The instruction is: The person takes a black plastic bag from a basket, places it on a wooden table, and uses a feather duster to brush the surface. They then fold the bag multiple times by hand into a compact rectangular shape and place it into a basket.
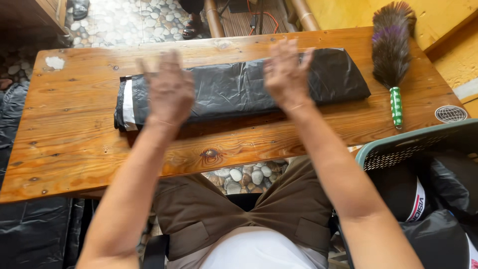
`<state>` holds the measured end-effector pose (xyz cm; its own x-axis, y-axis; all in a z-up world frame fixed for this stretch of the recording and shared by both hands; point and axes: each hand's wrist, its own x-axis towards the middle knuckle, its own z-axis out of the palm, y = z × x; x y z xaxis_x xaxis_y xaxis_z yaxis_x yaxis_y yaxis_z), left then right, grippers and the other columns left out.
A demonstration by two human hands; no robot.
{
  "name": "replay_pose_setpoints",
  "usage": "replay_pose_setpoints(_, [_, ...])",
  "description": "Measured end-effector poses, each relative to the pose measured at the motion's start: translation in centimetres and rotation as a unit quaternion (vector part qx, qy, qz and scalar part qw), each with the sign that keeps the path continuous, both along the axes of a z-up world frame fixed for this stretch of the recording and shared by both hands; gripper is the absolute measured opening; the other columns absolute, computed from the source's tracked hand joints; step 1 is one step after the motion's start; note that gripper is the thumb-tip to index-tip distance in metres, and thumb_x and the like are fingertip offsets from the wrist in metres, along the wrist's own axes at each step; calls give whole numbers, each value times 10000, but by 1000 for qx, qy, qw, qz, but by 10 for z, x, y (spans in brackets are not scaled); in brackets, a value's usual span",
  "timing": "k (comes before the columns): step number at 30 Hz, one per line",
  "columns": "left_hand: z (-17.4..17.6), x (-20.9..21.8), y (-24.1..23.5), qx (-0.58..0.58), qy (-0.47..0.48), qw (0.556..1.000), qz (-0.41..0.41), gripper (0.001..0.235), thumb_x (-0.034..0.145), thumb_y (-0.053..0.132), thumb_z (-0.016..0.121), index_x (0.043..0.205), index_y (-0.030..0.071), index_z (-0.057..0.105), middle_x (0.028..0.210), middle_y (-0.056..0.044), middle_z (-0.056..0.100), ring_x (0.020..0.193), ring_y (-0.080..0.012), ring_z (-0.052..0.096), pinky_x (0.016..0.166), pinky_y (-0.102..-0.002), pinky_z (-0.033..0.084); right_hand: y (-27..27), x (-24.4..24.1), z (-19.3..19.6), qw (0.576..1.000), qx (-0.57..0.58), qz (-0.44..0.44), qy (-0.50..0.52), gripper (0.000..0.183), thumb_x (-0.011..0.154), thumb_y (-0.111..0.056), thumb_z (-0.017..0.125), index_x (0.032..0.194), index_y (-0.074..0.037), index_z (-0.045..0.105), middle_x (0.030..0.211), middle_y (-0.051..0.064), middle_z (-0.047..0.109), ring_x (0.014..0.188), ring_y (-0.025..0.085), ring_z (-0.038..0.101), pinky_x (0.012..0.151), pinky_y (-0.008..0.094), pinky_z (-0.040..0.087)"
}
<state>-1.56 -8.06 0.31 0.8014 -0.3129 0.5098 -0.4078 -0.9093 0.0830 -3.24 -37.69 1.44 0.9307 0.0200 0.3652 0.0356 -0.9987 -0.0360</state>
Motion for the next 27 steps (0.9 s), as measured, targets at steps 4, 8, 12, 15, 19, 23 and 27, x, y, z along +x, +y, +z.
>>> replay_pose_setpoints(4, [-21,-15,-80,-5,-52,998,-17,578,1082,171,335,1621,-35,296,1688,-160,368,1569,-356,311,1256,-621,-42,66,5,-40,999,8,40,-19,590,1081,-411,278,1545,-92,452,1657,149,327,1549,339,223,1206,690,-36])
replay_pose_setpoints(8, [-51,-9,-97,-12,-14,1000,11,603,1058,199,403,1604,-25,281,1596,-274,419,1543,-381,260,1222,-700,-7,76,7,-71,998,38,10,-50,601,1112,-465,277,1491,-81,541,1525,209,526,1507,374,349,1204,716,23])
replay_pose_setpoints(12, [-62,-3,-96,-24,91,995,44,652,1071,308,375,1624,-7,236,1648,-277,313,1565,-390,172,1237,-693,9,77,8,-70,998,64,0,26,648,1092,-534,246,1549,-132,470,1602,205,424,1540,378,275,1208,733,40])
replay_pose_setpoints(15, [-61,-5,-94,-2,84,995,48,651,1071,357,360,1609,-3,298,1627,-289,347,1561,-392,181,1229,-699,-13,76,5,-68,996,80,-1,36,665,1094,-557,224,1542,-141,484,1599,188,432,1540,363,287,1215,713,57])
replay_pose_setpoints(19, [-46,-8,-58,36,30,998,46,686,1062,504,369,1554,38,474,1558,-268,482,1529,-372,313,1216,-708,-9,75,5,-68,995,91,-3,42,668,1087,-565,231,1536,-144,490,1596,187,433,1542,358,286,1223,701,68])
replay_pose_setpoints(23, [-45,8,3,75,44,994,60,784,1061,670,333,1566,98,513,1577,-261,484,1532,-361,349,1214,-703,-12,76,4,-66,993,101,-11,66,692,1078,-588,201,1543,-158,479,1609,173,418,1555,341,256,1227,692,49])
replay_pose_setpoints(27, [-57,5,33,28,142,987,62,864,1062,741,214,1595,101,442,1644,-252,369,1563,-377,244,1213,-707,60,77,0,-60,993,98,2,69,684,1085,-571,216,1548,-138,474,1600,195,427,1550,354,267,1225,686,77])
